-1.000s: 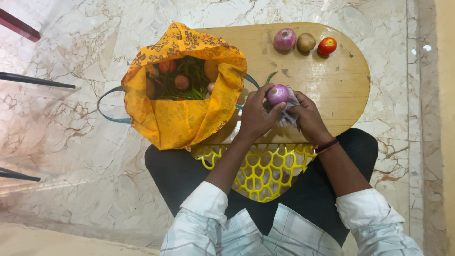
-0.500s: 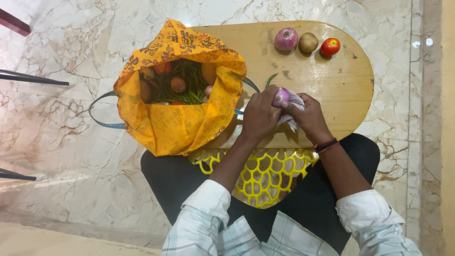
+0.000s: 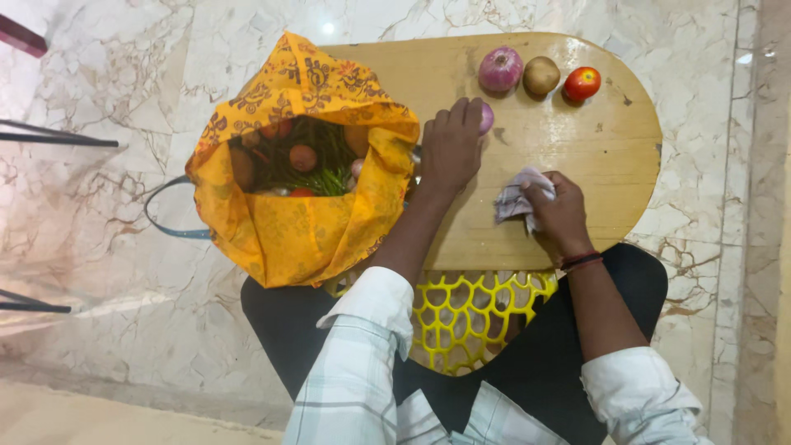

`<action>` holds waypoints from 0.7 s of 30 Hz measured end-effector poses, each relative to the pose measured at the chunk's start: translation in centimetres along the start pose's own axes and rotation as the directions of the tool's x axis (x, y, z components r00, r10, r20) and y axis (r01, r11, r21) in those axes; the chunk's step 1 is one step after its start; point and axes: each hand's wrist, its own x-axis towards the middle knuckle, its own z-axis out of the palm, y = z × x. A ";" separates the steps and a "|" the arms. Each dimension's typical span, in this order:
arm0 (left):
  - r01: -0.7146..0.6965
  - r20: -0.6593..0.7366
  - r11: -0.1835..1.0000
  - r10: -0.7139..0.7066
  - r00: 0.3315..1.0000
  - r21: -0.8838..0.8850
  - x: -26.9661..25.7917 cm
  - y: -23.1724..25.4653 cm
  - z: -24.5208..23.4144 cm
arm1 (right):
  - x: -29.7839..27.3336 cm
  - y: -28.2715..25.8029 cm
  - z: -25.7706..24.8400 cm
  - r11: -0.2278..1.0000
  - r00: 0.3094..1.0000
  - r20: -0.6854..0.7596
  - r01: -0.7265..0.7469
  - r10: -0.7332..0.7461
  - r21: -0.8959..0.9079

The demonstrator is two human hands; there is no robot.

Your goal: The person removes produce from a yellow bag, wipes an apple with a cloth, and uses a knife and cloth to remove stems from green chilies and skin from an onion.

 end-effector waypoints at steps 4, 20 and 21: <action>0.189 0.005 0.978 -0.189 0.982 -0.091 1.5 -1.6 2.1 | -0.6 -0.9 1.2 0.959 0.997 -0.058 0.025 -0.043 -0.282; 0.220 -0.048 0.973 -0.223 0.974 -0.072 5.4 -4.9 5.5 | -0.5 -2.4 1.7 0.965 0.991 -0.084 0.082 -0.106 -0.249; 0.206 -0.048 0.977 -0.208 0.977 -0.056 5.5 -5.0 5.6 | -0.5 -2.4 1.8 0.960 0.991 -0.091 0.075 -0.103 -0.270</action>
